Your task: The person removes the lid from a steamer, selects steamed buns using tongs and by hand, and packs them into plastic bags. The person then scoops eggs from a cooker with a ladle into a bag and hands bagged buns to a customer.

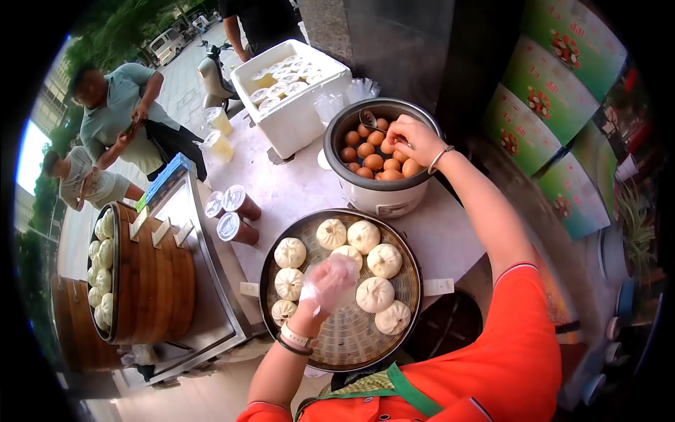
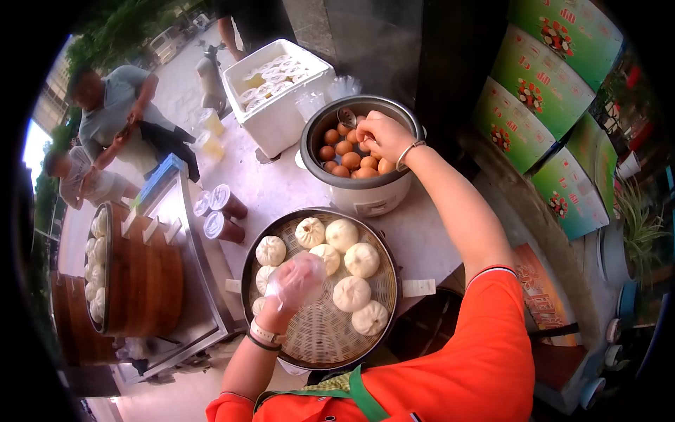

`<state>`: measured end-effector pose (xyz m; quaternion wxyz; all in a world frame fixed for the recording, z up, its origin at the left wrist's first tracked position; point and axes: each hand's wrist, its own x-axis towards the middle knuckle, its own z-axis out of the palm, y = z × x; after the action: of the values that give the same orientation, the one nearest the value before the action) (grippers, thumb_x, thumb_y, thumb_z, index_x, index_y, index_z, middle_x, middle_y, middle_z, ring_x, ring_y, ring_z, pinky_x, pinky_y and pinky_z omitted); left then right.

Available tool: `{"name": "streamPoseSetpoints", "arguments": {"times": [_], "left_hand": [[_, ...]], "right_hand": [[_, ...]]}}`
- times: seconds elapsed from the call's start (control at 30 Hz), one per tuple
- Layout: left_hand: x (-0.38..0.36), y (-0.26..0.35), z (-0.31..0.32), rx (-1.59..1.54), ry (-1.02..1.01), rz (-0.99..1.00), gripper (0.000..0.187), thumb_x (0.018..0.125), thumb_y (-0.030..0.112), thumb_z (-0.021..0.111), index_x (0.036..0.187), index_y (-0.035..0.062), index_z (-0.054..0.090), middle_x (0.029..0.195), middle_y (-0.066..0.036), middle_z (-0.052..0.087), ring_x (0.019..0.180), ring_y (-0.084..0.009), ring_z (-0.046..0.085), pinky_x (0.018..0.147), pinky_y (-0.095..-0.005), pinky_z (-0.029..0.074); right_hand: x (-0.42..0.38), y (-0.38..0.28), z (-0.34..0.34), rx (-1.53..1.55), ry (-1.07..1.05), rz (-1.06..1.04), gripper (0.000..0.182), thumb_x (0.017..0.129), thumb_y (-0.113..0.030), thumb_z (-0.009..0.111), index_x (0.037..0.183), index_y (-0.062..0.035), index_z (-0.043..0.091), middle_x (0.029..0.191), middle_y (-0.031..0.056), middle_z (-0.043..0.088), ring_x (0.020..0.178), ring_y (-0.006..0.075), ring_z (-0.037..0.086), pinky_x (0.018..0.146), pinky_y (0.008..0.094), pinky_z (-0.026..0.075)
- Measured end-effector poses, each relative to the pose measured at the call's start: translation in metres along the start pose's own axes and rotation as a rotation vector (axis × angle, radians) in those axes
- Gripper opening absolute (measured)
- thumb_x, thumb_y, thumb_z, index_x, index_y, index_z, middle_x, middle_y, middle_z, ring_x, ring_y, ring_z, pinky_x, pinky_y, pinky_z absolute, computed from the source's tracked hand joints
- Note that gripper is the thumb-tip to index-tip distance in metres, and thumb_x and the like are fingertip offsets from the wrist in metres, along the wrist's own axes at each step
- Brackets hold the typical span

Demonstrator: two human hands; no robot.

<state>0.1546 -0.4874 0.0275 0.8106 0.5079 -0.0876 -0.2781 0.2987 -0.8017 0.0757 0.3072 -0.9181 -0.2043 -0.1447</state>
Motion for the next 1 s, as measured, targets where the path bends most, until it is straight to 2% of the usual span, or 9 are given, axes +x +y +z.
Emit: {"name": "streamPoseSetpoints", "arguments": {"times": [0.17, 0.33, 0.5, 0.67, 0.77, 0.83, 0.9, 0.97, 1.0], "left_hand": [[0.037, 0.003, -0.005, 0.027, 0.149, -0.012, 0.028, 0.086, 0.030, 0.051, 0.096, 0.0038, 0.055, 0.084, -0.002, 0.053, 0.073, -0.0098, 0.052, 0.060, -0.0221, 0.043], [0.071, 0.004, 0.000, 0.103, 0.188, 0.067, 0.023, 0.089, 0.025, 0.048, 0.079, 0.0049, 0.051, 0.077, 0.001, 0.048, 0.070, -0.0076, 0.041, 0.065, -0.0206, 0.036], [0.098, -0.007, -0.005, 0.025, 0.113, 0.107, 0.026, 0.085, 0.029, 0.054, 0.087, 0.0025, 0.052, 0.088, -0.003, 0.051, 0.080, -0.0128, 0.049, 0.072, -0.0263, 0.041], [0.110, -0.010, -0.006, -0.006, 0.204, 0.121, 0.018, 0.087, 0.019, 0.053, 0.086, 0.0021, 0.057, 0.080, 0.000, 0.054, 0.073, -0.0076, 0.048, 0.065, -0.0202, 0.039], [0.121, -0.004, -0.010, -0.076, 0.145, 0.151, 0.017, 0.086, 0.018, 0.055, 0.089, 0.0014, 0.057, 0.082, -0.001, 0.056, 0.075, -0.0091, 0.052, 0.066, -0.0216, 0.042], [0.128, -0.002, -0.012, -0.064, 0.186, 0.185, 0.018, 0.086, 0.017, 0.056, 0.092, 0.0009, 0.057, 0.084, -0.002, 0.057, 0.077, -0.0105, 0.054, 0.069, -0.0225, 0.044], [0.132, 0.007, -0.011, -0.113, 0.207, 0.186, 0.017, 0.085, 0.017, 0.057, 0.093, 0.0015, 0.056, 0.085, -0.003, 0.057, 0.077, -0.0117, 0.055, 0.069, -0.0235, 0.045], [0.135, 0.014, -0.010, -0.147, 0.187, 0.188, 0.018, 0.084, 0.018, 0.058, 0.092, 0.0020, 0.056, 0.086, -0.003, 0.057, 0.077, -0.0124, 0.055, 0.068, -0.0231, 0.046], [0.141, 0.017, -0.009, -0.044, 0.234, 0.225, 0.022, 0.086, 0.024, 0.054, 0.089, 0.0019, 0.056, 0.083, -0.003, 0.056, 0.075, -0.0114, 0.053, 0.067, -0.0236, 0.044]], "right_hand": [[0.011, -0.011, -0.022, -0.117, 0.188, -0.173, 0.011, 0.073, -0.013, 0.066, 0.077, -0.0062, 0.058, 0.073, 0.0083, 0.056, 0.067, 0.0252, 0.056, 0.060, 0.0325, 0.046], [0.003, -0.016, -0.012, -0.117, 0.387, -0.220, 0.011, 0.074, -0.015, 0.066, 0.082, -0.0079, 0.063, 0.070, 0.0069, 0.058, 0.066, 0.0240, 0.057, 0.059, 0.0318, 0.047], [-0.005, -0.018, 0.009, -0.224, 0.235, -0.394, 0.012, 0.075, -0.013, 0.065, 0.085, -0.0068, 0.062, 0.075, 0.0065, 0.060, 0.068, 0.0230, 0.058, 0.062, 0.0320, 0.047], [-0.005, -0.013, 0.003, -0.230, 0.060, -0.417, 0.012, 0.076, -0.013, 0.063, 0.085, -0.0057, 0.063, 0.079, 0.0077, 0.062, 0.069, 0.0247, 0.058, 0.063, 0.0325, 0.047], [-0.007, -0.008, 0.006, -0.075, 0.159, -0.356, 0.009, 0.080, -0.015, 0.058, 0.079, -0.0079, 0.063, 0.076, 0.0063, 0.061, 0.070, 0.0214, 0.059, 0.061, 0.0318, 0.046], [-0.008, -0.016, 0.009, 0.113, 0.291, -0.037, 0.013, 0.082, -0.017, 0.057, 0.080, -0.0055, 0.063, 0.075, 0.0083, 0.061, 0.069, 0.0221, 0.059, 0.062, 0.0308, 0.046], [-0.005, -0.004, 0.008, 0.018, 0.418, -0.072, 0.018, 0.084, -0.019, 0.056, 0.080, -0.0020, 0.062, 0.070, 0.0085, 0.061, 0.064, 0.0186, 0.060, 0.058, 0.0281, 0.047], [-0.004, 0.002, 0.005, 0.427, 0.576, 0.359, 0.023, 0.086, -0.021, 0.054, 0.079, 0.0002, 0.061, 0.066, 0.0073, 0.061, 0.059, 0.0139, 0.061, 0.055, 0.0255, 0.048], [-0.001, 0.010, 0.003, 0.453, 0.626, 0.379, 0.027, 0.088, -0.022, 0.052, 0.079, 0.0015, 0.060, 0.062, 0.0059, 0.061, 0.057, 0.0111, 0.060, 0.052, 0.0240, 0.049]]}}
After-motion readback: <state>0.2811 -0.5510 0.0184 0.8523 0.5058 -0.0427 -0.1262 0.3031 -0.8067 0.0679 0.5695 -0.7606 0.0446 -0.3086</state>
